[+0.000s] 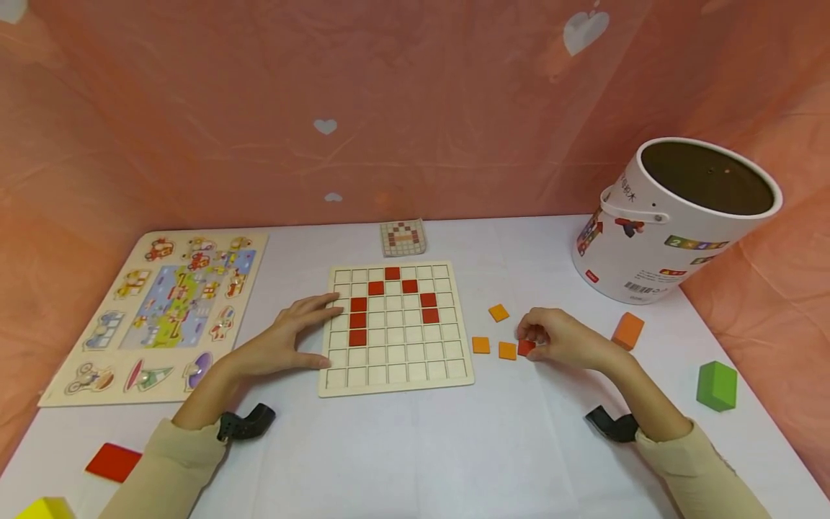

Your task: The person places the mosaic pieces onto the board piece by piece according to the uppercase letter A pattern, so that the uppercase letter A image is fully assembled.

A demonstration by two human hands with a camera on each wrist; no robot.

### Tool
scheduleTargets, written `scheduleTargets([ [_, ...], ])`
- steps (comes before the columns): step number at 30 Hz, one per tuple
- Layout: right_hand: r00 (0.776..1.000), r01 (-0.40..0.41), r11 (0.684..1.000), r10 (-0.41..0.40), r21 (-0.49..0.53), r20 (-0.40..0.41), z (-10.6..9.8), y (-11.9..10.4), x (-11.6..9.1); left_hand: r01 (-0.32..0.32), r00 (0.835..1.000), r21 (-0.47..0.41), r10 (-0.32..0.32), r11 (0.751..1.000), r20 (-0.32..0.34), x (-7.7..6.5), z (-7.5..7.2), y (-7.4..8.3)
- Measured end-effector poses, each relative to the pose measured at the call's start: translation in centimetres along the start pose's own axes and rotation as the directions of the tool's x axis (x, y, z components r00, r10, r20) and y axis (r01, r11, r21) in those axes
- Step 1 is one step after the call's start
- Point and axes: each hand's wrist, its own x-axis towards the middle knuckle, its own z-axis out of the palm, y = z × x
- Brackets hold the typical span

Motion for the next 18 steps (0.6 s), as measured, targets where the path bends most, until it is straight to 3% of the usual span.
scheduleTargets([
  [8, 1.0, 0.027, 0.999, -0.027, 0.038, 0.013, -0.7, -0.7, 0.8, 0.001, 1.0, 0.011, -0.001, 1.0, 0.002, 0.1, 0.0, -0.1],
  [13, 0.993, 0.113, 0.985, -0.114, 0.129, 0.0, -0.4, -2.2, 3.2, -0.008, 1.0, 0.014, 0.008, 1.0, -0.002, 0.0, -0.2, 0.0],
  [18, 0.979, 0.194, 0.967, -0.202, 0.166, 0.038, 0.9, -4.6, 6.0, -0.016, 1.0, 0.01, 0.016, 1.0, -0.004, -0.1, -0.1, 0.0],
])
